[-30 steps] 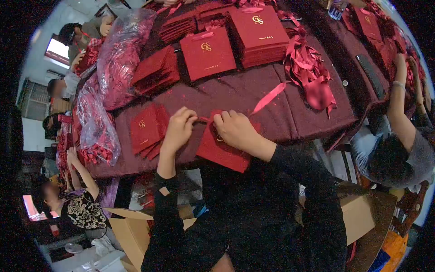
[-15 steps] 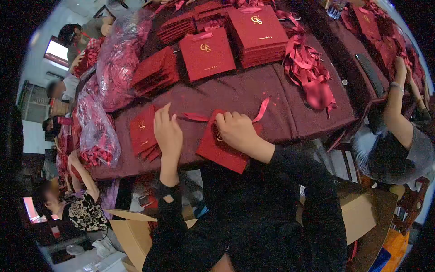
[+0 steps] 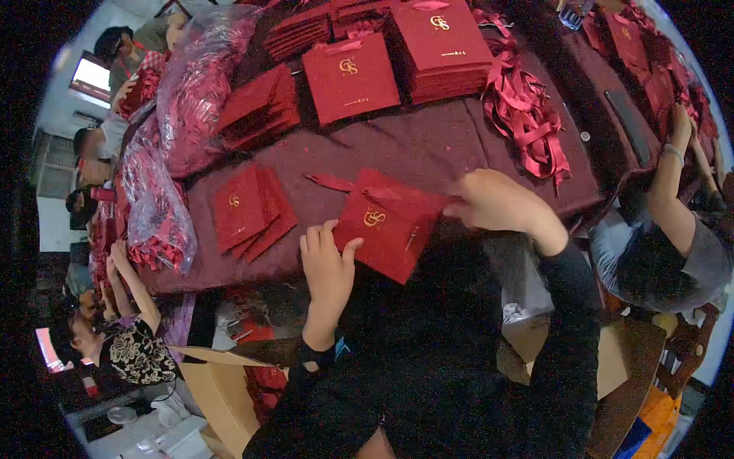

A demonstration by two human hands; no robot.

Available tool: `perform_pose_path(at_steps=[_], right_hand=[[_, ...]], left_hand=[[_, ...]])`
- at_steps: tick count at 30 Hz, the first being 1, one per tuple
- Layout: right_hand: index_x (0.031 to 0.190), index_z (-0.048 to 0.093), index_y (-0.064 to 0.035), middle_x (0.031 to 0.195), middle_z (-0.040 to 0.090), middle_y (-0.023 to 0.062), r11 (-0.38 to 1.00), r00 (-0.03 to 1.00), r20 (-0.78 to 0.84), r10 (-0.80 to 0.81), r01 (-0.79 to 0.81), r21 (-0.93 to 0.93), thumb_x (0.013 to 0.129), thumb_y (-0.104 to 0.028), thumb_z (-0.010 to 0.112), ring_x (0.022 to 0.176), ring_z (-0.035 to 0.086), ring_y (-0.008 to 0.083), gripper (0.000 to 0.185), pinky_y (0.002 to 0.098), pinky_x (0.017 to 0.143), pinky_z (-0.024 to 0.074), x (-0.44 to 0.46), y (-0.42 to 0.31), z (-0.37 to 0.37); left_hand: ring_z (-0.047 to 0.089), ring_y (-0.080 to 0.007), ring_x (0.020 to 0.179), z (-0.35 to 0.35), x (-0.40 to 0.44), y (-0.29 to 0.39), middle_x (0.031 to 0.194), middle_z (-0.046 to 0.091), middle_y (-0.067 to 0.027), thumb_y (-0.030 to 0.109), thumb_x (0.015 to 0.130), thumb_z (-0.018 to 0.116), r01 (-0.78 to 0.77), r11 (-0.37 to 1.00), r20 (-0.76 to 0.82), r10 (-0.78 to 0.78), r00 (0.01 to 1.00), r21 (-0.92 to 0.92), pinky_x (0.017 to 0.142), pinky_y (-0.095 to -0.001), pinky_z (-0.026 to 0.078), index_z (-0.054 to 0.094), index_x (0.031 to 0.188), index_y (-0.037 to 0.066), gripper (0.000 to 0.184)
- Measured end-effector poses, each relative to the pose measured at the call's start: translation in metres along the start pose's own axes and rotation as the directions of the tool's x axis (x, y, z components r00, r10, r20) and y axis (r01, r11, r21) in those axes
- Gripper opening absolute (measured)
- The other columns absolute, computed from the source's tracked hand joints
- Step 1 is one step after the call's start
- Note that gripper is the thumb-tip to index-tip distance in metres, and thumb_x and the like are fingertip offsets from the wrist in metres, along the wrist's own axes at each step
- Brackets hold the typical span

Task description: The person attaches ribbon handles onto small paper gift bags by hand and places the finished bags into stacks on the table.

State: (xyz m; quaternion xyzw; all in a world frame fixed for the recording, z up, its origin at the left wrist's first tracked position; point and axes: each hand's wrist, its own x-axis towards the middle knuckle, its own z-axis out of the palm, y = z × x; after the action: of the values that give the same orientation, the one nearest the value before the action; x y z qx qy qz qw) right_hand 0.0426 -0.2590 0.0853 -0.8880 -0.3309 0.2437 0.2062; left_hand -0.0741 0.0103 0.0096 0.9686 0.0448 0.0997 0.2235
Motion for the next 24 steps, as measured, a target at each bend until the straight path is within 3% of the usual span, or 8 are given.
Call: perform_pose_path(at_steps=[1,4,7,8,12,17,20,24], right_hand=[[0.087,0.065,0.0011,0.074,0.066,0.0188,0.975,0.99,0.122,0.067,-0.091,0.203,0.089,-0.023,0.061,0.07,0.066,0.0301,0.025,0.0396,0.064,0.0505,-0.011,0.004,-0.011],[0.091,0.066,0.0034,0.07,0.065,0.0052,0.79,0.968,0.226,0.107,-0.221,0.572,0.097,-0.022,0.054,0.065,0.06,0.0108,0.028,0.0286,0.061,0.0468,-0.043,0.027,-0.005],[0.091,0.067,0.0031,0.076,0.062,0.0053,0.72,0.977,0.2,-0.069,-0.09,0.689,0.097,-0.023,0.054,0.075,0.057,0.0123,0.03,0.0279,0.071,0.0448,-0.049,0.028,0.005],[0.092,0.07,0.0031,0.081,0.056,0.004,0.742,0.979,0.122,-0.164,0.041,0.67,0.096,-0.024,0.056,0.082,0.051,0.0129,0.031,0.0273,0.077,0.0394,-0.047,0.022,0.003],[0.09,0.071,0.0031,0.08,0.05,0.0021,0.686,0.973,0.173,-0.151,-0.023,0.727,0.095,-0.025,0.057,0.082,0.046,0.0134,0.032,0.0268,0.076,0.0353,-0.044,0.044,0.019],[0.084,0.073,0.0037,0.076,0.046,-0.0002,0.514,0.989,-0.023,-0.148,0.096,0.853,0.089,-0.031,0.062,0.078,0.045,0.0135,0.036,0.0268,0.075,0.0345,-0.045,0.057,0.03],[0.083,0.074,0.0029,0.075,0.051,-0.0006,0.526,0.996,0.035,-0.081,0.013,0.85,0.088,-0.033,0.064,0.075,0.045,0.0122,0.037,0.0277,0.074,0.0342,-0.049,0.064,0.028],[0.085,0.074,0.0008,0.066,0.06,-0.0001,0.532,0.991,-0.015,-0.137,0.086,0.842,0.087,-0.033,0.065,0.075,0.05,0.0071,0.035,0.0221,0.074,0.0379,-0.05,0.061,0.041]], left_hand=[[0.048,-0.0361,0.095,0.0,0.002,-0.001,0.102,0.051,-0.017,0.028,0.082,0.071,0.004,1.0,0.0,-0.004,1.0,-0.006,0.083,-0.0446,0.041,0.055,0.112,-0.001,0.045],[0.048,-0.0365,0.094,-0.002,0.006,-0.004,0.101,0.051,-0.0173,0.03,0.079,0.073,-0.023,0.999,-0.044,0.022,0.999,-0.027,0.082,-0.0451,0.041,0.055,0.109,-0.001,0.046],[0.048,-0.0366,0.094,-0.003,0.01,-0.007,0.098,0.052,-0.0176,0.029,0.078,0.074,-0.007,1.0,0.038,0.008,0.999,-0.022,0.083,-0.0446,0.041,0.056,0.104,-0.003,0.045],[0.049,-0.0366,0.095,-0.002,0.012,-0.009,0.096,0.052,-0.0176,0.028,0.078,0.074,-0.012,1.0,0.062,0.014,0.998,-0.029,0.083,-0.0444,0.041,0.057,0.101,-0.004,0.043],[0.051,-0.036,0.089,0.005,0.014,-0.018,0.094,0.055,-0.0171,0.018,0.076,0.074,-0.052,0.991,0.026,0.056,0.998,-0.121,0.08,-0.0438,0.043,0.059,0.094,-0.003,0.031],[0.052,-0.0369,0.091,0.005,0.013,-0.021,0.095,0.055,-0.0181,0.016,0.079,0.071,-0.004,0.978,0.049,0.014,0.999,-0.206,0.082,-0.0439,0.043,0.059,0.097,-0.005,0.03],[0.053,-0.0365,0.092,0.006,0.013,-0.021,0.098,0.056,-0.0187,0.017,0.081,0.07,0.014,0.981,0.062,-0.002,0.998,-0.194,0.082,-0.0431,0.043,0.058,0.099,-0.006,0.032],[0.056,-0.0327,0.084,0.002,0.016,-0.019,0.094,0.056,-0.0175,0.014,0.083,0.068,0.071,0.979,0.106,-0.052,0.993,-0.191,0.074,-0.0394,0.045,0.059,0.1,-0.007,0.028]])
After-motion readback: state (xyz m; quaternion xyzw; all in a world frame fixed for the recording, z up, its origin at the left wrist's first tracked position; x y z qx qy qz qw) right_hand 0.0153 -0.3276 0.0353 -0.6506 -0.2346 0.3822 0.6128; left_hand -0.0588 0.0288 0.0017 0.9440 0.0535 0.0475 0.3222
